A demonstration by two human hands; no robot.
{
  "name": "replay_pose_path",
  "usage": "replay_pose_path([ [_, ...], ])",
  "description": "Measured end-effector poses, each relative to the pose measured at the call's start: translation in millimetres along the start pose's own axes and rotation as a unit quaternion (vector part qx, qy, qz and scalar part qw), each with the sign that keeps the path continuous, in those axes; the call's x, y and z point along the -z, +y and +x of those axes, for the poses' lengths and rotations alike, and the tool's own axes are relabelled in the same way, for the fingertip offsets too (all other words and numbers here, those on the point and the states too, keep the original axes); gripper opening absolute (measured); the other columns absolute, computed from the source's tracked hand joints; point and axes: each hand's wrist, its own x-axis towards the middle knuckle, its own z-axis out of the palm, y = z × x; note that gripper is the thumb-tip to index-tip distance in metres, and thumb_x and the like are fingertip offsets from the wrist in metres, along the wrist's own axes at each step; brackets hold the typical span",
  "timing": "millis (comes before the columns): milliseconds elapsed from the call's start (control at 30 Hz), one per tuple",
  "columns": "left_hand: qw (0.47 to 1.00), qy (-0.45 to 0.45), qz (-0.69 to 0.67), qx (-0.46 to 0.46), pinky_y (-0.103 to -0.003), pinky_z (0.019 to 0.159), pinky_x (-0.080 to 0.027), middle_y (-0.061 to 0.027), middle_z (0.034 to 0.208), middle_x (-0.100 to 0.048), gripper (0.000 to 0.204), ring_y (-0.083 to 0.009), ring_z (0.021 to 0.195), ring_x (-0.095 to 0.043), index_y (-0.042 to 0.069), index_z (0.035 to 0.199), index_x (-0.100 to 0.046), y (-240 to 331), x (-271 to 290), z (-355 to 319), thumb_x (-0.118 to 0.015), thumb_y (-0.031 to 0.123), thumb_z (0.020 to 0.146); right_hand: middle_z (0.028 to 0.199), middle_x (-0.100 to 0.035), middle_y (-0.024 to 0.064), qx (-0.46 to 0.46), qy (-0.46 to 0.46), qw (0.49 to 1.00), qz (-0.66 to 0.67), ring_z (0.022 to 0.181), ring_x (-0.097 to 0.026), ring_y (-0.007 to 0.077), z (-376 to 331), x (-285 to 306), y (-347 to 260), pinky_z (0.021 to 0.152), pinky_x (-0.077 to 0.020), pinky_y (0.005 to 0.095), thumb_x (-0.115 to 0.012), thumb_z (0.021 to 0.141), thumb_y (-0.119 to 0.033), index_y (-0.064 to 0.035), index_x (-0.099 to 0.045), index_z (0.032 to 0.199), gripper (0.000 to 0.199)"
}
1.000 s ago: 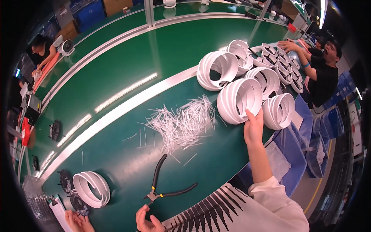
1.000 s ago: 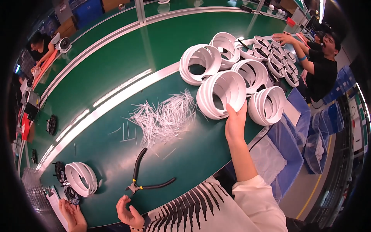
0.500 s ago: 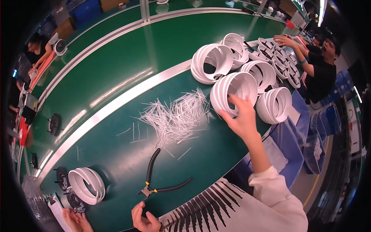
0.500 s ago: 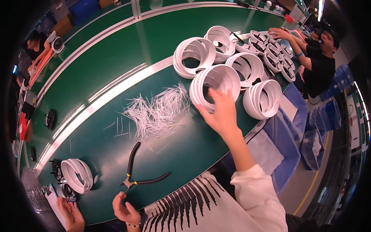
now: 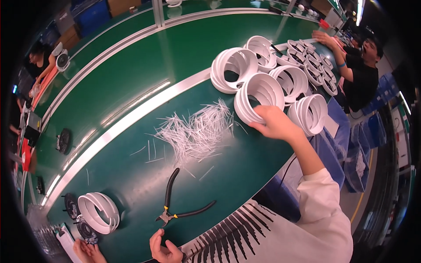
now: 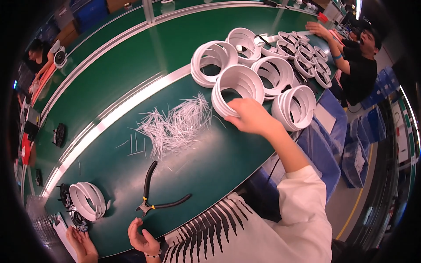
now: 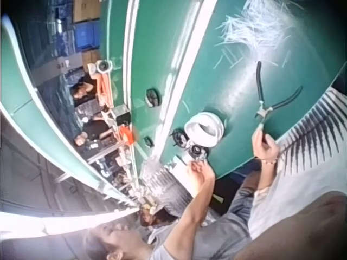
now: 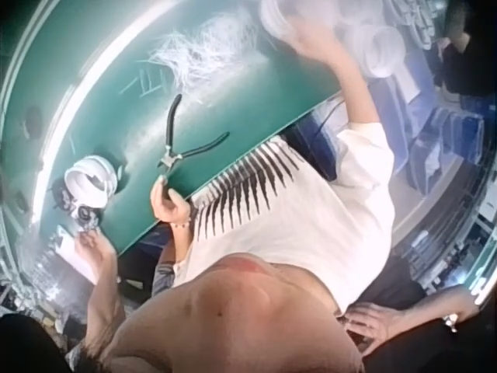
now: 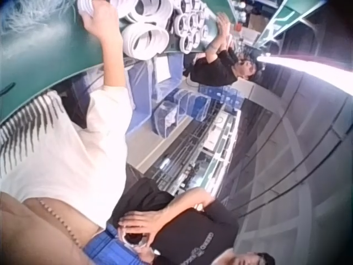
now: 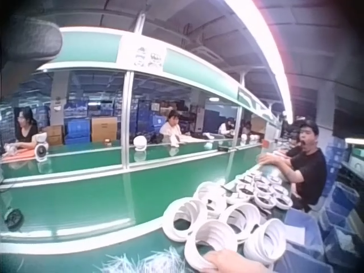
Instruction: Manually assemble electronic light fixture components on a production line.
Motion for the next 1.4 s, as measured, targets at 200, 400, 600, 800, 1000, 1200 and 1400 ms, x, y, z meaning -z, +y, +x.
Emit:
replay_pose_path([
  [200,1.000,-0.008,-0.015,0.017,-0.031,0.076,-0.044,-0.0199,0.103,-0.049,0.037,-0.0249,0.089,-0.052,-0.007,0.109,-0.041,-3,-5,-4,-0.038,-0.008,0.072,0.084,-0.057,0.0141,0.057,0.216,0.973,-0.052,0.083,-0.054,0.0309,-25,17,-5,0.078,-0.0432,0.0368,-0.070,0.061,-0.023,0.0011,-0.053,0.097,0.046],
  [400,0.999,0.051,0.013,0.005,-0.033,0.074,-0.048,-0.0216,0.099,-0.052,0.025,-0.0281,0.086,-0.055,-0.011,0.103,-0.045,2,-9,-10,-0.045,-0.002,0.080,0.100,-0.053,0.0181,-0.056,0.673,0.735,-0.066,0.091,-0.053,0.0225,-142,53,40,0.082,-0.0414,0.0306,-0.045,0.082,-0.007,0.0078,-0.044,0.103,0.026],
  [600,0.995,0.001,0.080,-0.061,-0.040,0.079,-0.044,-0.0233,0.098,-0.051,0.026,-0.0331,0.092,-0.051,-0.009,0.103,-0.046,23,-27,0,-0.048,0.001,0.079,0.088,-0.059,0.0115,-0.483,0.476,0.734,-0.029,0.079,-0.056,0.0147,-282,-75,200,0.072,-0.0436,0.0252,-0.054,0.076,-0.010,-0.0004,-0.055,0.092,0.019],
  [800,0.950,-0.077,0.290,-0.087,-0.054,0.093,-0.025,-0.0194,0.111,-0.047,0.036,-0.0400,0.106,-0.041,-0.003,0.107,-0.043,24,-29,-1,-0.049,0.008,0.073,0.099,-0.056,0.0190,-0.448,0.128,0.880,-0.087,0.094,-0.052,0.0323,-286,-206,304,0.083,-0.0391,0.0393,-0.063,0.063,-0.024,-0.0034,-0.055,0.100,0.043],
  [1000,0.948,-0.073,0.308,-0.023,-0.046,0.087,-0.034,-0.0118,0.099,-0.056,0.034,-0.0309,0.095,-0.051,0.003,0.091,-0.055,22,-33,11,-0.056,0.010,0.058,0.107,-0.050,0.0206,-0.098,0.067,0.993,0.007,0.102,-0.046,0.0346,-232,-210,436,0.088,-0.0336,0.0433,-0.062,0.064,-0.024,-0.0022,-0.052,0.104,0.046],
  [1200,0.942,-0.044,0.331,-0.002,-0.042,0.089,-0.033,-0.0083,0.101,-0.057,0.034,-0.0264,0.097,-0.051,0.005,0.094,-0.056,36,-34,4,-0.054,0.008,0.060,0.111,-0.046,0.0223,0.017,-0.010,0.996,-0.084,0.105,-0.042,0.0372,-290,-262,407,0.090,-0.0304,0.0463,-0.061,0.066,-0.020,-0.0013,-0.050,0.105,0.045],
  [1400,0.954,-0.051,0.296,0.008,-0.044,0.092,-0.030,-0.0066,0.103,-0.056,0.035,-0.0246,0.100,-0.050,0.007,0.094,-0.056,39,-32,5,-0.056,0.006,0.060,0.115,-0.042,0.0241,-0.046,-0.079,0.969,-0.231,0.109,-0.038,0.0397,-352,-302,466,0.092,-0.0272,0.0493,-0.060,0.067,-0.017,-0.0003,-0.049,0.106,0.044],
])
